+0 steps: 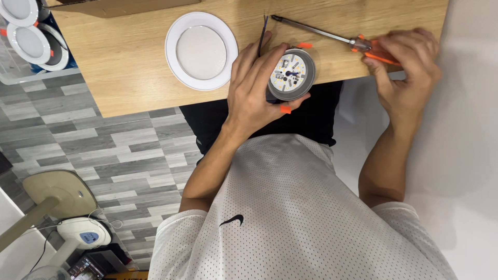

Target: The person assembles a white electrical box with a blue component using a screwdriver. They then handle a circular LED light fixture, placing it on the table and manipulating its wires.

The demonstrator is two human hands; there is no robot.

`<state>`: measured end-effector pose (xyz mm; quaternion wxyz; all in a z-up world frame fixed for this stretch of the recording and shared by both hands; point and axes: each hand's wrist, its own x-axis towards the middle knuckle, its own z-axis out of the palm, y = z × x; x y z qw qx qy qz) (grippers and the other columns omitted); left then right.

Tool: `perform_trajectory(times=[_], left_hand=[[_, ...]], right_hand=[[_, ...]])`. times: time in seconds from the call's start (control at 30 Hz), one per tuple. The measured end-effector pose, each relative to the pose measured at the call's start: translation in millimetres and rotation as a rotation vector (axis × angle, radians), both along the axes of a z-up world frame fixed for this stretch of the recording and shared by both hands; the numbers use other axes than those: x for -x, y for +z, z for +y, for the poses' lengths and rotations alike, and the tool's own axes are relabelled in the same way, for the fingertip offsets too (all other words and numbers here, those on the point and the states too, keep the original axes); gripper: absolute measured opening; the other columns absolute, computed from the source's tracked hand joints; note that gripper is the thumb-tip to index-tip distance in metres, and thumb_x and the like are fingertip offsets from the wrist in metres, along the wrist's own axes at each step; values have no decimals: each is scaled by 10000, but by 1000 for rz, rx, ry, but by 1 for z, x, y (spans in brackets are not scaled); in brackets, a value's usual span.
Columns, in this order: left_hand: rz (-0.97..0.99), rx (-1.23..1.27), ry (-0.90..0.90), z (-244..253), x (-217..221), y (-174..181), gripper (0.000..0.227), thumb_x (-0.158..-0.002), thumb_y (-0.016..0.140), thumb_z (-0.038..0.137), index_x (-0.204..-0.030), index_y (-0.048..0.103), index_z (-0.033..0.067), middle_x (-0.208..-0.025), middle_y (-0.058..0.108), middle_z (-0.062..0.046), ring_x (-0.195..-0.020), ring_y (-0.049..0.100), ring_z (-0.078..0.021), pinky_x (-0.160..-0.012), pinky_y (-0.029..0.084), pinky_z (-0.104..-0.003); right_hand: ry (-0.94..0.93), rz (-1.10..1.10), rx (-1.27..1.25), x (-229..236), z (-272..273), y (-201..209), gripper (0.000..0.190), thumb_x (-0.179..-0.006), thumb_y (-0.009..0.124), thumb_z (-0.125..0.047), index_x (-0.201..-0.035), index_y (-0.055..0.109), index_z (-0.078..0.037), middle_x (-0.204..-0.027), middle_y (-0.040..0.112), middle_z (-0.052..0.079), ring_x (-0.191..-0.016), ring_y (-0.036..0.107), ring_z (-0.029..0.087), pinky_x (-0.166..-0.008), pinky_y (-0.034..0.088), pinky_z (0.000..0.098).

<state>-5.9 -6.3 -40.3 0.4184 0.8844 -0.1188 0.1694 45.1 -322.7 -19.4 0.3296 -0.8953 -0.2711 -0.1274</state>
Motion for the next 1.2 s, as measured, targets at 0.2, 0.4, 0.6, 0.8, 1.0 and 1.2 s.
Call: perform_trajectory(times=[0.2,0.4,0.6,0.8,1.0,1.2], left_hand=[[30,-15,34,-2,1,-5,870,-932,996,565,-1489,567,52,-1480,720,-45,-1481,615,-358,-1286,494,-537],[44,-56,77,-6,1,-10,863,-917,1001,576,-1479,576,76,-1489,714,-17,-1483,619,-345,-1268,500,-519],[25,-80,87,-7,0,-13,863,-898,990,606,-1454,601,72,-1463,730,-21,-1455,645,-336,-1267,481,-500],[61,-44,79,-6,1,-9,841,-881,980,568,-1462,610,85,-1473,720,-76,-1473,615,-320,-1281,459,-503],[50,-25,89,-6,2,-18,876,-848,1036,508,-1492,597,109,-1546,669,-136,-1497,609,-298,-1289,464,-485],[14,-44,96,-6,3,-16,893,-852,1050,539,-1490,595,113,-1526,687,-130,-1489,608,-307,-1272,478,-480]], right_hand=[[-37,34,-556,9,-9,4,351,-1081,842,34,-1321,590,79,-1173,616,376,-1076,648,580,-969,597,750],[-270,-8,-769,29,-53,7,401,-1218,661,-200,-1265,628,198,-1285,609,363,-1227,658,619,-953,658,756],[-98,-36,-641,25,-7,45,605,-1260,585,-309,-1119,581,280,-1162,552,465,-842,631,631,-738,671,744],[79,-52,-648,14,21,56,309,-1192,602,-54,-1463,470,11,-1201,502,468,-902,647,701,-832,622,801],[113,44,-692,25,14,57,639,-1212,593,154,-1739,431,-170,-1298,496,564,-1037,640,802,-1004,618,899],[211,-18,-556,29,37,89,596,-1216,596,148,-1708,376,-108,-1259,512,571,-1065,630,722,-1020,635,847]])
